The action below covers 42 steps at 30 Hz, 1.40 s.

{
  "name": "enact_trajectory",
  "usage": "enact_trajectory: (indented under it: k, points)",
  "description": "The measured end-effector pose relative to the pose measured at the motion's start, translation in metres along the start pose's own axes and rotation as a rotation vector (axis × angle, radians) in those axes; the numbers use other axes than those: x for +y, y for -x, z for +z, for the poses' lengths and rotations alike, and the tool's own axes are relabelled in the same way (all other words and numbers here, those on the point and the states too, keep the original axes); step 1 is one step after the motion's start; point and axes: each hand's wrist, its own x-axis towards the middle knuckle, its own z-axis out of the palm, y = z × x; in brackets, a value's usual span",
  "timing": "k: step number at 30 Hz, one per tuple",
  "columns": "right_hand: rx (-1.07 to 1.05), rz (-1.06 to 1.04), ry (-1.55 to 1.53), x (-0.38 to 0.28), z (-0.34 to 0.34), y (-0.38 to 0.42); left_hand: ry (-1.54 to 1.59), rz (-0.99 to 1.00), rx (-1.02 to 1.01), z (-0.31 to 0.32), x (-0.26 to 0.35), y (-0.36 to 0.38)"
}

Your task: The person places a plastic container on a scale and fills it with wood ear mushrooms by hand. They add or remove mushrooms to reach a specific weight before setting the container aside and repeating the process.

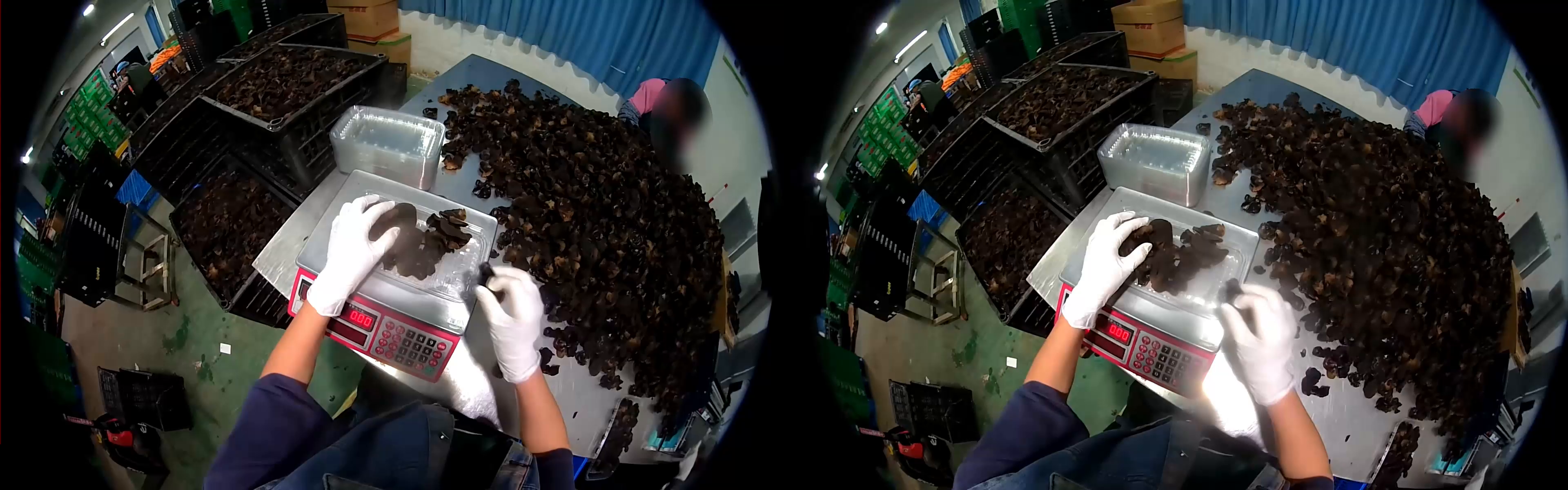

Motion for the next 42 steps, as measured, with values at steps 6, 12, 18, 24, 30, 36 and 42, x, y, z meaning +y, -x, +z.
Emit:
enact_trajectory:
  k: [6, 12, 18, 24, 30, 36, 42]
  points:
    - [-0.113, -0.004, 0.024, 0.008, 0.028, -0.021, 0.042, -0.090, 0.039, -0.014, 0.002, 0.004]
    - [-0.300, 0.168, -0.095, 0.066, 0.043, -0.085, 0.297, -0.133, 0.172, -0.010, -0.020, 0.004]
    - [-0.705, 0.146, -0.208, 0.094, 0.068, -0.123, 0.442, -0.254, 0.216, -0.018, -0.032, 0.012]
    - [-0.505, -0.012, 0.158, 0.092, 0.065, -0.122, 0.369, -0.208, 0.275, -0.045, -0.031, 0.020]
    - [-0.339, 0.019, 0.056, 0.048, 0.018, -0.066, 0.385, -0.220, 0.311, -0.056, -0.008, 0.045]
    - [-0.352, 0.205, -0.061, 0.045, 0.007, -0.041, 0.497, -0.025, 0.064, -0.038, 0.069, 0.072]
    - [-0.310, 0.233, -0.004, 0.065, -0.036, -0.003, 0.578, 0.328, -0.447, 0.037, 0.134, 0.129]
